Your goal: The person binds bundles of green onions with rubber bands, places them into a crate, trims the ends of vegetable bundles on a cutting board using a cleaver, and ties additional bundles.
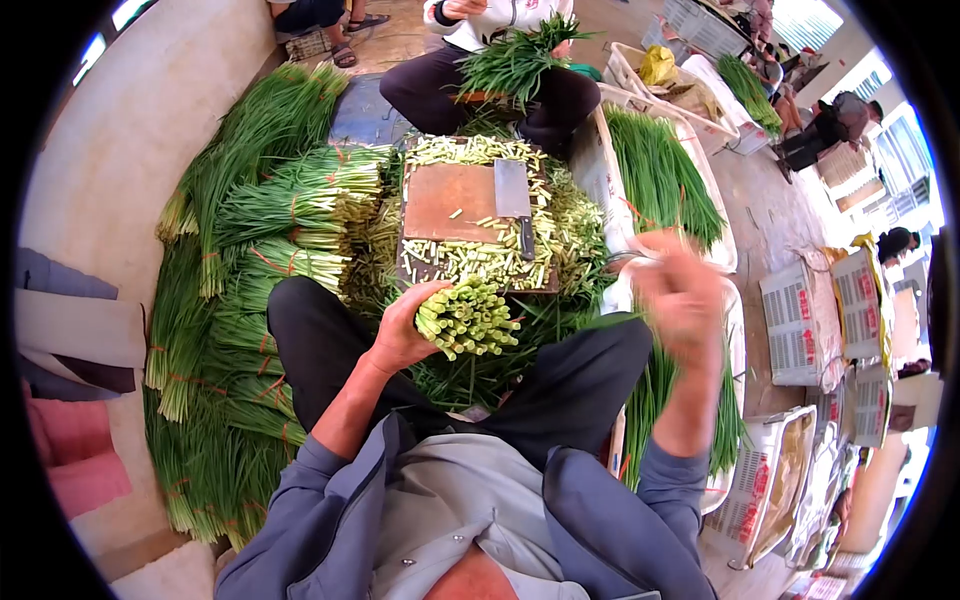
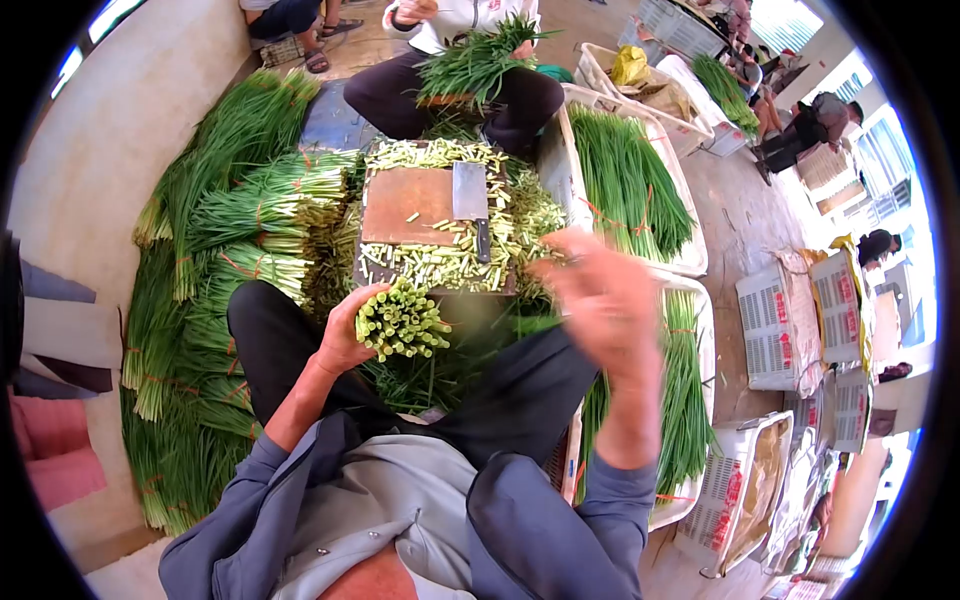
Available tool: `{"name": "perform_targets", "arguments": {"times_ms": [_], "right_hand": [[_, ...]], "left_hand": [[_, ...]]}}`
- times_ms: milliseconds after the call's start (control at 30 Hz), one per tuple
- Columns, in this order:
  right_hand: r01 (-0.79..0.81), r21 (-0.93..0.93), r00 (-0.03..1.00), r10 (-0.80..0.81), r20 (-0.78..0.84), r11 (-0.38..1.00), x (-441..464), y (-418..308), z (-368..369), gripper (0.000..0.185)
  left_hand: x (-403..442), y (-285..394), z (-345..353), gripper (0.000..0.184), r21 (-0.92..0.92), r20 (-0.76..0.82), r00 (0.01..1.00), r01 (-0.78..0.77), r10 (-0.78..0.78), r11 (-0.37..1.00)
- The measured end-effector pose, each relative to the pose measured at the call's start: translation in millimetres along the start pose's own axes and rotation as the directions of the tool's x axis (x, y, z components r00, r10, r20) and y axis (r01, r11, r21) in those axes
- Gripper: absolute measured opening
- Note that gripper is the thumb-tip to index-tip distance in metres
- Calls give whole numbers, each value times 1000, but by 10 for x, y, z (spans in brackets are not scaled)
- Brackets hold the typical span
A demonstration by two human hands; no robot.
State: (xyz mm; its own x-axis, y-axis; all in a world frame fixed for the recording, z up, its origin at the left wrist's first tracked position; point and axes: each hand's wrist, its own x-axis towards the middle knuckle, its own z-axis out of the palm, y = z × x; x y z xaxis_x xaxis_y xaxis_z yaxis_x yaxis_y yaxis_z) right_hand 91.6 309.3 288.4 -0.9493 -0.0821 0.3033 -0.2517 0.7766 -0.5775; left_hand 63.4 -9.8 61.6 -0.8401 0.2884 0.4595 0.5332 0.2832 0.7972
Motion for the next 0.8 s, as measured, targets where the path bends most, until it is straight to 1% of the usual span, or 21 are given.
{"name": "perform_targets", "arguments": {"times_ms": [33, 133, 167, 233, 367, 467, 533, 567, 633, 733, 800], "right_hand": [[358, 70, 933, -354, -65, 931, 54, 49, 365, 22], [393, 156, 906, -410, 101, 906, -15, 31, 898, 18], [394, 158, 905, -412, 105, 905, -34, -4, 964, 18], [397, 66, 899, -403, 172, 915, -43, -50, 1047, 17], [428, 43, 889, -429, 160, 903, -29, -41, 1081, 16], [440, -2, 878, -430, 211, 898, -30, -50, 1092, 16], [423, 66, 883, -427, 193, 904, -26, -73, 1086, 17], [425, 67, 881, -429, 198, 903, -23, -94, 1083, 17], [413, 125, 878, -431, 209, 902, -17, -138, 1085, 18], [416, 147, 871, -440, 220, 897, -45, -98, 1214, 16], [409, 166, 870, -438, 227, 897, -31, -85, 1224, 16]], "left_hand": [[-3, 6, 14, 73, 6, -1, 1000, -3, 3, 1000], [4, 50, 48, 70, 0, -13, 1000, -22, 22, 1000], [-7, 48, 55, 70, -2, -8, 1000, -13, 13, 1000], [-3, 51, 52, 69, 3, 3, 1000, -10, 10, 1000], [7, 41, 64, 69, 15, 0, 1000, -24, 24, 1000], [7, 32, 57, 72, 44, 25, 998, -60, 59, 997], [10, 49, 55, 70, 15, 20, 1000, -23, 22, 1000], [13, 58, 58, 70, 14, 16, 1000, -19, 18, 1000], [38, 70, 56, 71, 7, 23, 999, -22, 22, 1000], [39, 44, 78, 72, 39, 28, 997, -67, 66, 997], [37, 26, 84, 73, 45, 25, 998, -67, 66, 997]]}}
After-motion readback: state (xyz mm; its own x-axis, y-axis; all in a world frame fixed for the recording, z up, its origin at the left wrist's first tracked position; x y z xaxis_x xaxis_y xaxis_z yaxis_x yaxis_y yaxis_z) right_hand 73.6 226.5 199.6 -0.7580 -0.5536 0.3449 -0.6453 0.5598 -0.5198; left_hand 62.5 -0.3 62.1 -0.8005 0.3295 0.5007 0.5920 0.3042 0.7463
